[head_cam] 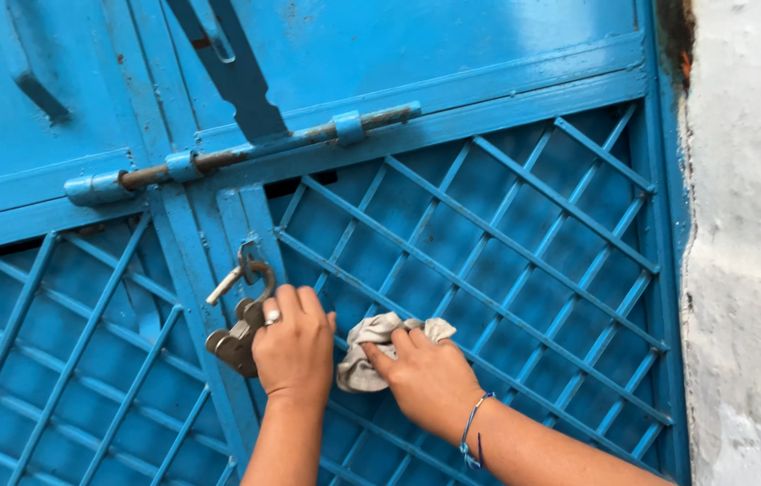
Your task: The person cleans a blue metal gate and a large padlock using a white cloth.
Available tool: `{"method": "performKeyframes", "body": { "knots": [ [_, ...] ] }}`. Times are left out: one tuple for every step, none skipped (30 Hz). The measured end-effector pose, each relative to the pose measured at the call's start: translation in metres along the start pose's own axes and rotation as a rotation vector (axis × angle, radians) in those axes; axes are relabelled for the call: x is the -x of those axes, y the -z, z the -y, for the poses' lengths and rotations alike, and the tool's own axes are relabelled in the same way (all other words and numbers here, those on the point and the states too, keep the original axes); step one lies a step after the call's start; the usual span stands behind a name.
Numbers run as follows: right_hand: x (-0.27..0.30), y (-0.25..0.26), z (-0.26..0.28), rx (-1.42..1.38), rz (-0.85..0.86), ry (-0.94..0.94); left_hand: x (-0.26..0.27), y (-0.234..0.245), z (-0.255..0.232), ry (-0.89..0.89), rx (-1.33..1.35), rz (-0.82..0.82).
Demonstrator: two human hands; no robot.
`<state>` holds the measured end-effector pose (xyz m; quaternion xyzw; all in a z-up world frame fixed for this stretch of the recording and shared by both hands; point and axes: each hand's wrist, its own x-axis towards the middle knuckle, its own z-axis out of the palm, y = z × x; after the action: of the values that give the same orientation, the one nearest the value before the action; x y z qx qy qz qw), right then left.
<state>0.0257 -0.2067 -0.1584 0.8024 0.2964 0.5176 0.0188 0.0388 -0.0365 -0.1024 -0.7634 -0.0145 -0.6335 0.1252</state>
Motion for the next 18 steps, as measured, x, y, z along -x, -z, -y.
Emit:
{"method": "performKeyframes", "body": {
  "knots": [
    [0.0,0.001,-0.001,-0.016,0.019,-0.002,-0.003,0.002,-0.004,0.031,-0.028,0.019],
    [0.0,0.001,-0.001,-0.025,0.04,-0.008,-0.006,0.002,-0.008,0.063,-0.056,0.038],
    [0.0,0.002,-0.001,-0.034,0.06,-0.015,-0.007,0.001,-0.012,0.095,-0.084,0.058],
    [0.001,0.002,-0.002,-0.043,0.084,-0.019,-0.01,-0.003,-0.013,0.101,-0.084,0.056],
    [0.002,0.002,-0.003,-0.041,0.074,-0.017,-0.015,-0.008,-0.013,0.107,-0.085,0.055],
    [0.002,0.002,-0.003,-0.043,0.062,-0.013,-0.017,-0.013,-0.011,0.112,-0.091,0.054],
    [0.002,0.001,-0.003,-0.046,0.05,-0.009,-0.016,-0.016,-0.01,0.098,-0.048,0.076],
    [0.001,0.0,-0.003,-0.038,0.016,-0.002,-0.015,-0.019,-0.008,0.08,-0.007,0.098],
    [0.001,-0.001,-0.004,-0.03,-0.018,0.004,-0.014,-0.021,-0.005,0.063,0.034,0.12],
    [0.001,-0.002,-0.004,-0.021,-0.05,0.009,-0.014,-0.024,-0.005,0.064,0.038,0.125],
    [0.001,-0.004,-0.004,-0.025,-0.053,0.004,-0.015,-0.027,-0.004,0.066,0.042,0.129],
    [0.001,-0.005,-0.004,-0.027,-0.058,-0.001,-0.015,-0.029,-0.005,0.068,0.047,0.133],
    [0.0,-0.006,-0.003,-0.029,-0.062,-0.006,-0.014,-0.03,-0.005,0.064,0.052,0.144],
    [0.0,-0.006,-0.003,-0.037,-0.038,-0.021,-0.014,-0.032,-0.004,0.06,0.058,0.157],
    [0.001,-0.006,-0.003,-0.046,-0.014,-0.036,-0.013,-0.033,-0.004,0.057,0.063,0.171],
    [0.001,-0.007,-0.002,-0.054,0.007,-0.05,-0.013,-0.035,-0.003,0.04,0.062,0.179],
    [0.0,-0.007,-0.002,-0.042,-0.032,-0.035,-0.013,-0.036,-0.002,0.023,0.062,0.188],
    [-0.001,-0.007,-0.002,-0.029,-0.072,-0.02,-0.012,-0.039,-0.001,0.007,0.061,0.195]
  ]
}}
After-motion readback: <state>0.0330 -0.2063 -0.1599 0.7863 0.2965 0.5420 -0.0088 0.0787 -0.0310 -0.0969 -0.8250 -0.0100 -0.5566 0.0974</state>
